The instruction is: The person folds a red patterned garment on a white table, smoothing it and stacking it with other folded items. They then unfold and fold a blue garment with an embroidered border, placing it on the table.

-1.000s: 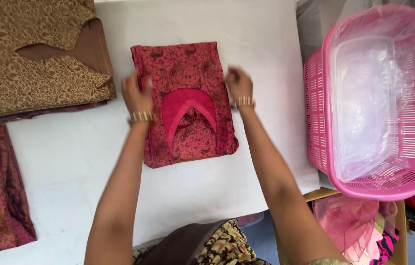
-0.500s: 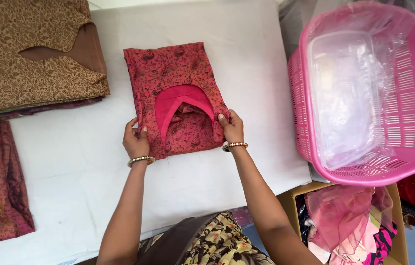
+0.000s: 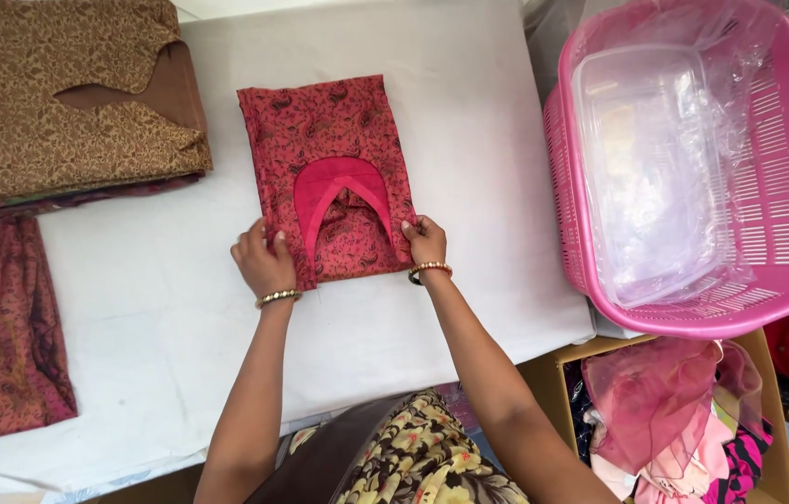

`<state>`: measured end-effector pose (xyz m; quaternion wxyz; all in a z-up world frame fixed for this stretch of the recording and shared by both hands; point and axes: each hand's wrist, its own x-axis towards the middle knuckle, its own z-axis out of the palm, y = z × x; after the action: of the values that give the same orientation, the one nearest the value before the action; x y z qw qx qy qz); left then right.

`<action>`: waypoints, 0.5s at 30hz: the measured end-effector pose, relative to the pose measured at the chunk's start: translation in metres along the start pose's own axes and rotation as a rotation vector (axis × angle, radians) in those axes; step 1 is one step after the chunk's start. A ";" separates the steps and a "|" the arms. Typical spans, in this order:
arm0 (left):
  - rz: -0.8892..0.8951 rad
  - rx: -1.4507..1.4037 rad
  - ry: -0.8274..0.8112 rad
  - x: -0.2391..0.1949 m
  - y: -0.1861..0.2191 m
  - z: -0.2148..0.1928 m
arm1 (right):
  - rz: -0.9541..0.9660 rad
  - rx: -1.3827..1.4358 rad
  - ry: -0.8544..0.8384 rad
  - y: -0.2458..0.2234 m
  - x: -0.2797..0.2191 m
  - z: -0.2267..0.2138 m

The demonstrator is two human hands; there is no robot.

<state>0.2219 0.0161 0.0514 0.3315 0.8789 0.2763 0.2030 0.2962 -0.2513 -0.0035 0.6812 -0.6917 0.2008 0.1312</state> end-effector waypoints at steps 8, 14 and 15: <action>-0.220 -0.053 -0.199 0.010 -0.014 0.015 | -0.107 -0.646 0.198 -0.010 -0.013 -0.002; -0.422 -0.218 -0.293 0.006 -0.064 0.039 | 0.057 -0.538 0.117 -0.022 -0.013 -0.004; -0.426 -0.168 -0.327 0.005 -0.067 0.038 | 0.084 -0.516 0.107 -0.020 -0.015 -0.007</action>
<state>0.2225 0.0430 -0.0207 0.4784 0.7916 0.3800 0.0062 0.2918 -0.2570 0.0214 0.4647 -0.8394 0.2251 0.1695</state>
